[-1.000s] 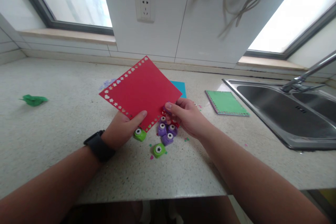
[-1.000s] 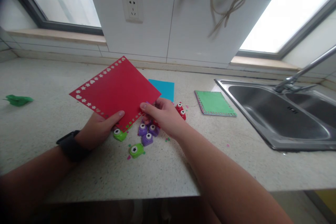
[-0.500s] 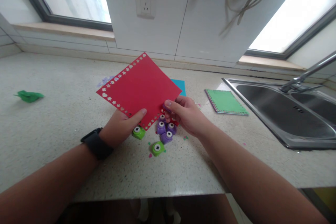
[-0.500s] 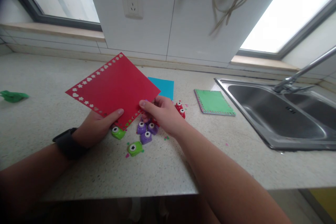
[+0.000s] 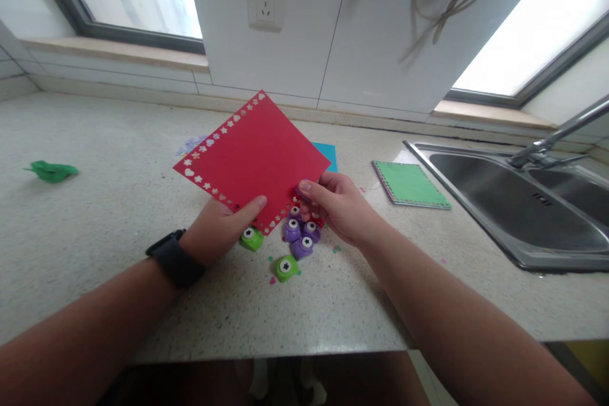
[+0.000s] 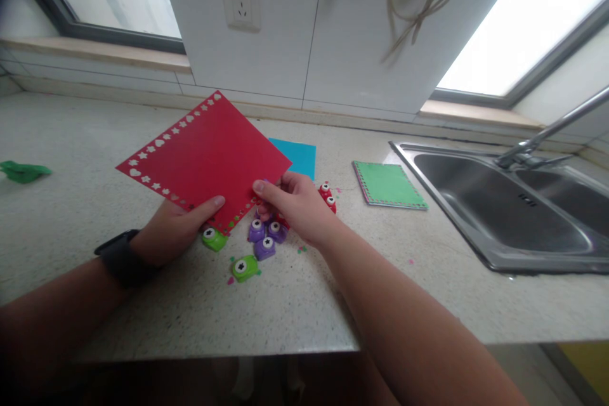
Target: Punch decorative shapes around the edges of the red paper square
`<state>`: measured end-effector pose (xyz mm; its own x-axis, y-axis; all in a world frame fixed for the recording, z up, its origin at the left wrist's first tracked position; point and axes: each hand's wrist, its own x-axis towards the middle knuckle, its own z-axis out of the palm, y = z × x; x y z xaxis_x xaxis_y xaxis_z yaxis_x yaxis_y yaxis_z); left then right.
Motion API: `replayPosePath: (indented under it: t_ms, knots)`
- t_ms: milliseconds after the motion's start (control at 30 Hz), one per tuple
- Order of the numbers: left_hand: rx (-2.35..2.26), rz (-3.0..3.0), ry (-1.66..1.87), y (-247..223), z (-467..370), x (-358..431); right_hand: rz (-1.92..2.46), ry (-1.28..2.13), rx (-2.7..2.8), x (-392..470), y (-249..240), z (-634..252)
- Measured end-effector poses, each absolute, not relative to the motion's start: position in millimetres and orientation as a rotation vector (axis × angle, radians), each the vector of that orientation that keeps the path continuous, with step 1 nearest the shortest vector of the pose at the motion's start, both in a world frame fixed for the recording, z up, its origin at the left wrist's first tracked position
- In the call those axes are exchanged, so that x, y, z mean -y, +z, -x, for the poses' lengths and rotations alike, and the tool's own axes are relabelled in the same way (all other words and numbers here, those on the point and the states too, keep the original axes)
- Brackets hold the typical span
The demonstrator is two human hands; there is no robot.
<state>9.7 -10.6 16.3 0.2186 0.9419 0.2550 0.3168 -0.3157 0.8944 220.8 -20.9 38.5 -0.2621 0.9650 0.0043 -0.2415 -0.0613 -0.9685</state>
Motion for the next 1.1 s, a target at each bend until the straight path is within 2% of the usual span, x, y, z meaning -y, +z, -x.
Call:
replayPosePath:
  t_ms: [1100]
  knots:
    - [-1.206, -1.761, 1.065, 20.9, -11.0, 12.9, 0.918, 1.505, 1.214, 19.7, 38.5, -220.6]
